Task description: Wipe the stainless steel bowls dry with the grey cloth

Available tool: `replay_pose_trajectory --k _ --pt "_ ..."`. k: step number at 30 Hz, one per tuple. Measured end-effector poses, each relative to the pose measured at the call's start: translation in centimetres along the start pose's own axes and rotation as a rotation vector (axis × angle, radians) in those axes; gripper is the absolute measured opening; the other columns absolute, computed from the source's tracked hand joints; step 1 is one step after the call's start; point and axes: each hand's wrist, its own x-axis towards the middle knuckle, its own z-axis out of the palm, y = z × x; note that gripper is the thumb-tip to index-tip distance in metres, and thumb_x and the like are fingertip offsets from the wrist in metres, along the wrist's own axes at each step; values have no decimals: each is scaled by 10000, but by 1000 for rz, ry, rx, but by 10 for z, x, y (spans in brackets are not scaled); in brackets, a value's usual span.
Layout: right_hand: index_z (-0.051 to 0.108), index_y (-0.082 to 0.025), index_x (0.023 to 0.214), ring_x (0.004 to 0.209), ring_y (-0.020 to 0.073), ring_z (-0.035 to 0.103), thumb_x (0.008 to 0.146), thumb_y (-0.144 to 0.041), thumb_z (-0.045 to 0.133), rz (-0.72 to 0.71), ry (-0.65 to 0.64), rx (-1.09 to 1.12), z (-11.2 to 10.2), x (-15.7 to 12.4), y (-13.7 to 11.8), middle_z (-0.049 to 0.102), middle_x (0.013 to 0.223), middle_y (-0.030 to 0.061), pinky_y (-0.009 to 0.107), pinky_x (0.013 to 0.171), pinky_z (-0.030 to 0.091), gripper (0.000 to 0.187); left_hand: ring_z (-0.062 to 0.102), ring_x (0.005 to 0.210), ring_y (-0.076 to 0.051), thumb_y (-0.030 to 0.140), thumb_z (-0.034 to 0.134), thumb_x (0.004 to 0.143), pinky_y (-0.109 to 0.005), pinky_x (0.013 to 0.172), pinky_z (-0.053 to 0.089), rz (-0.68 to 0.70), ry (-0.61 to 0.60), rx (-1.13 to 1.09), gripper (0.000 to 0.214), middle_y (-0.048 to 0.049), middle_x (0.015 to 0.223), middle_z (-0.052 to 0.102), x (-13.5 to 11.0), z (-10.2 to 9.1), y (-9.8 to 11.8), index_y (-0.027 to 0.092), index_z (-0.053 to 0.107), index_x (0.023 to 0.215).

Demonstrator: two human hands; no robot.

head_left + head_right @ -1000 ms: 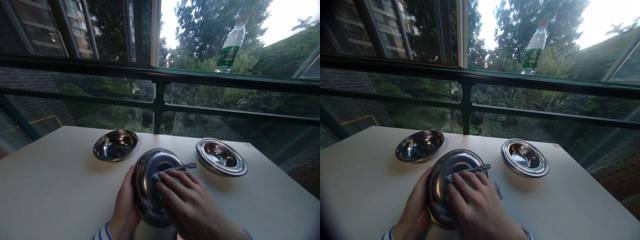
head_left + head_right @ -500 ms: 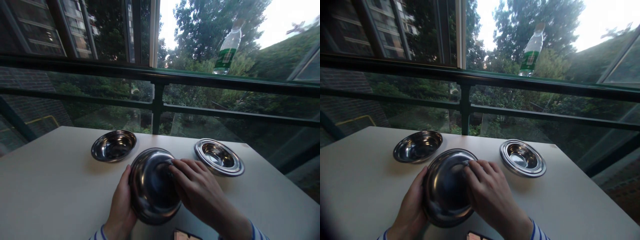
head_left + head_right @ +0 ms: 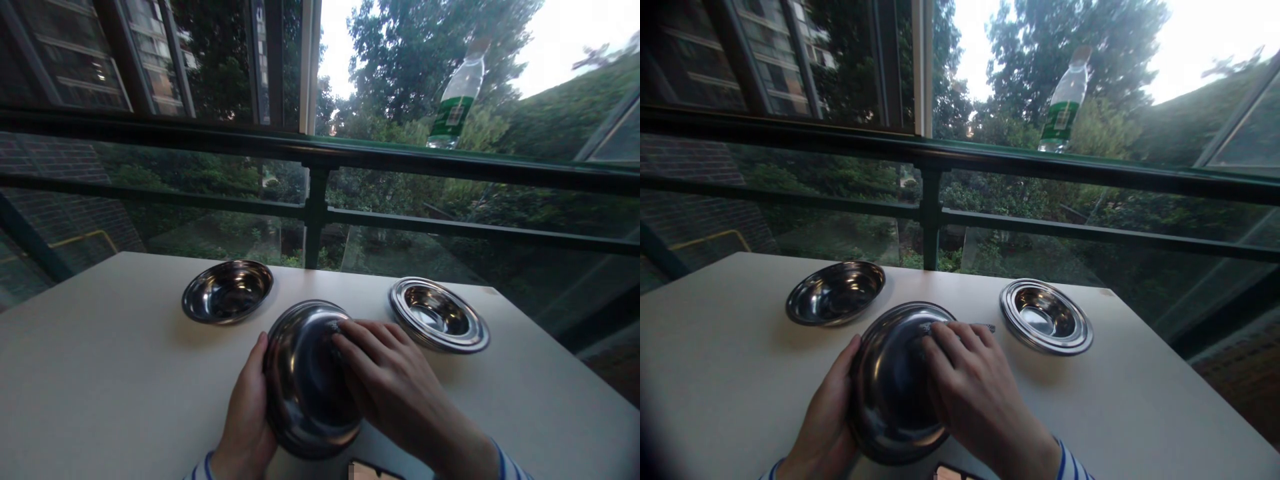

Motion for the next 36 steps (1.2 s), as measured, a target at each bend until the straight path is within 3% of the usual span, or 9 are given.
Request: replay_pose_trajectory --k 15,21,36 --pt "558 -162 1139 972 214 537 847 -147 491 25 2 -23 -1 -1 7 603 1148 94 356 795 412 300 680 830 -235 305 545 824 -376 787 528 -23 10 -16 260 -96 869 730 -3 2 0 116 661 958" --pt "564 -176 1118 973 215 535 854 -151 493 31 -14 -23 0 1 6 603 1153 82 364 807 397 275 682 794 -215 283 570 810 -362 795 525 6 -4 -21 201 -58 783 727 -2 0 -2 131 664 900" --pt "558 -172 1128 972 228 529 860 -151 479 48 -45 0 2 -2 7 601 1155 87 380 817 384 280 683 820 -231 308 537 831 -380 790 531 12 13 26 242 -92 865 732 -3 2 -2 122 674 903"
